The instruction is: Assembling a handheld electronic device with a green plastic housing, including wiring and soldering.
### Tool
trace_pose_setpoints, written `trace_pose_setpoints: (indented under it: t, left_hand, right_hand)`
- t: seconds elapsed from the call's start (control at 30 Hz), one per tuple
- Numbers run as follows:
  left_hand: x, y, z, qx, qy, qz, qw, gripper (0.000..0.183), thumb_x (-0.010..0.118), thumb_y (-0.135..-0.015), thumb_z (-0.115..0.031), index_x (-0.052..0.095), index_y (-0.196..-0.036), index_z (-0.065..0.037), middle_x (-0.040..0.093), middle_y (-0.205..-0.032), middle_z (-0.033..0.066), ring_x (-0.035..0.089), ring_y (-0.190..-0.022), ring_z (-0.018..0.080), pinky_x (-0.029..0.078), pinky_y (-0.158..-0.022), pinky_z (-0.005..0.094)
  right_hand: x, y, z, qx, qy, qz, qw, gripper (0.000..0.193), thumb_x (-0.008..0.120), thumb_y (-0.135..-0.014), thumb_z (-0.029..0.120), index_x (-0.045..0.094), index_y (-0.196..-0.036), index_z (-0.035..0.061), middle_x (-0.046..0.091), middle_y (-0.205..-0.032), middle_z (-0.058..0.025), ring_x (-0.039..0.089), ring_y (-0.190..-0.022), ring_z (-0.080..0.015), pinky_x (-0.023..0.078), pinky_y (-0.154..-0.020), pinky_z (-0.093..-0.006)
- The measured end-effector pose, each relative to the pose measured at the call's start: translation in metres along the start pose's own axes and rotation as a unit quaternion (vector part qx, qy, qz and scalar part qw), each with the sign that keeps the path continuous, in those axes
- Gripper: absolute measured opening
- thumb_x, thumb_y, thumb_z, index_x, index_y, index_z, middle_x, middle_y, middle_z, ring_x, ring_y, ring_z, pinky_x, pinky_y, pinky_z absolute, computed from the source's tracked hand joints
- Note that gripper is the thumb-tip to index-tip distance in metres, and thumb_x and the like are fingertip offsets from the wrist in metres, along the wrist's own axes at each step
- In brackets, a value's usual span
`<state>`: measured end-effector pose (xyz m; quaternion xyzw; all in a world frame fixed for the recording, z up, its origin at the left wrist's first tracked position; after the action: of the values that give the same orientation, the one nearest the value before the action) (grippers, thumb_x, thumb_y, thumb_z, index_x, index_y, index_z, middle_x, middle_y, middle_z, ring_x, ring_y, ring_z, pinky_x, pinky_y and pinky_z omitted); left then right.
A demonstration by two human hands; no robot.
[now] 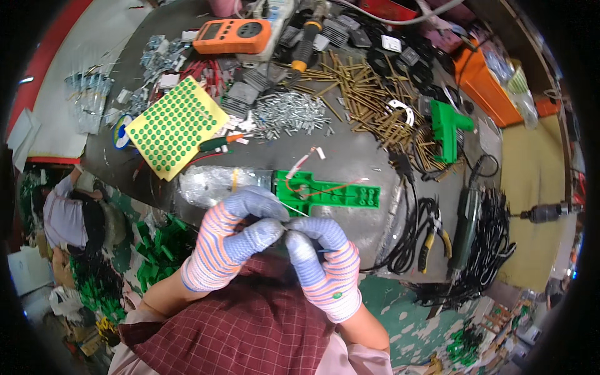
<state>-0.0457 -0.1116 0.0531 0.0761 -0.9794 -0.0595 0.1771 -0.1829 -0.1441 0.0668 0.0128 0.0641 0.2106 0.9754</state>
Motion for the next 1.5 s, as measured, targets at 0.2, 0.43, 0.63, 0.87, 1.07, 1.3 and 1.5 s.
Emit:
trace_pose_setpoints:
  t: [0.2, 0.43, 0.63, 0.87, 1.07, 1.3, 1.5]
  left_hand:
    - [0.005, 0.013, 0.033, -0.189, 0.26, 0.031, 0.946, 0.016, 0.066, -0.094, -0.012, 0.064, -0.108, -0.005, 0.059, -0.089, -0.0006, 0.054, -0.075, 0.0075, 0.044, -0.066, 0.0224]
    - [-0.079, 0.017, -0.069, 0.21, -0.391, -0.1, 0.89, 0.018, 0.064, -0.095, -0.01, 0.063, -0.111, -0.002, 0.061, -0.091, 0.0037, 0.058, -0.076, 0.0122, 0.049, -0.074, 0.0249]
    - [-0.194, 0.052, -0.077, 0.084, -0.557, -0.335, 0.755, 0.021, 0.067, -0.089, -0.011, 0.067, -0.11, -0.006, 0.066, -0.097, 0.0134, 0.064, -0.079, 0.0275, 0.052, -0.07, 0.0349]
    - [-0.166, 0.041, -0.117, 0.25, -0.617, -0.323, 0.673, 0.02, 0.061, -0.092, -0.003, 0.07, -0.109, -0.001, 0.065, -0.108, 0.0106, 0.063, -0.097, 0.0207, 0.049, -0.088, 0.0316]
    - [-0.222, 0.014, -0.147, 0.135, -0.525, -0.403, 0.737, 0.034, 0.069, -0.084, -0.008, 0.066, -0.118, -0.005, 0.067, -0.104, 0.016, 0.063, -0.094, 0.0298, 0.05, -0.084, 0.0393]
    - [-0.148, 0.003, -0.093, 0.224, -0.641, -0.211, 0.703, 0.018, 0.07, -0.085, -0.008, 0.068, -0.103, -0.007, 0.068, -0.096, 0.011, 0.064, -0.094, 0.0306, 0.052, -0.082, 0.0395]
    - [-0.189, -0.052, -0.048, 0.096, -0.717, -0.196, 0.662, 0.013, 0.07, -0.083, -0.014, 0.07, -0.095, -0.009, 0.067, -0.096, 0.0131, 0.064, -0.09, 0.0344, 0.051, -0.078, 0.043]
  right_hand:
    - [0.007, -0.001, 0.002, -0.023, 0.075, 0.023, 0.997, 0.015, 0.07, -0.091, 0.013, 0.062, -0.099, 0.0045, 0.066, -0.079, -0.0037, 0.058, -0.067, -0.0097, 0.048, -0.062, -0.0267]
    - [-0.007, 0.008, -0.008, 0.028, 0.047, 0.008, 0.998, 0.012, 0.066, -0.092, 0.007, 0.061, -0.103, 0.0043, 0.063, -0.076, -0.001, 0.057, -0.065, -0.0074, 0.046, -0.06, -0.0233]
    - [-0.014, 0.012, -0.024, 0.11, -0.011, -0.025, 0.994, 0.011, 0.065, -0.093, 0.006, 0.059, -0.101, 0.0035, 0.06, -0.074, -0.0006, 0.055, -0.062, -0.0059, 0.045, -0.058, -0.0215]
    - [-0.014, 0.01, -0.02, 0.099, 0.009, -0.038, 0.994, 0.011, 0.065, -0.093, 0.006, 0.06, -0.102, 0.0033, 0.061, -0.073, -0.001, 0.056, -0.061, -0.0065, 0.046, -0.058, -0.0221]
    - [-0.014, 0.015, -0.024, 0.083, 0.006, -0.041, 0.996, 0.011, 0.064, -0.093, 0.008, 0.059, -0.103, 0.004, 0.06, -0.073, -0.0007, 0.056, -0.06, -0.007, 0.046, -0.057, -0.0225]
    - [-0.026, 0.023, -0.037, 0.137, -0.006, -0.052, 0.989, 0.014, 0.063, -0.094, 0.011, 0.057, -0.105, 0.0043, 0.06, -0.075, -0.0011, 0.054, -0.059, -0.0069, 0.045, -0.056, -0.022]
    - [-0.035, 0.024, -0.041, 0.135, 0.005, -0.049, 0.99, 0.012, 0.064, -0.094, 0.01, 0.058, -0.103, 0.0047, 0.06, -0.077, -0.0009, 0.054, -0.06, -0.0062, 0.044, -0.056, -0.0216]
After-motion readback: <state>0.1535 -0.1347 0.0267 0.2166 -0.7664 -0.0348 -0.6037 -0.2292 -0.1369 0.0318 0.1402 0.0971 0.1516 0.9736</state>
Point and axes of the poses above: each hand's wrist, its own y-axis away from the middle knuckle, its own x-axis out of the palm, z = x × y, the point moved 10 cm from there along -y, towards the middle knuckle
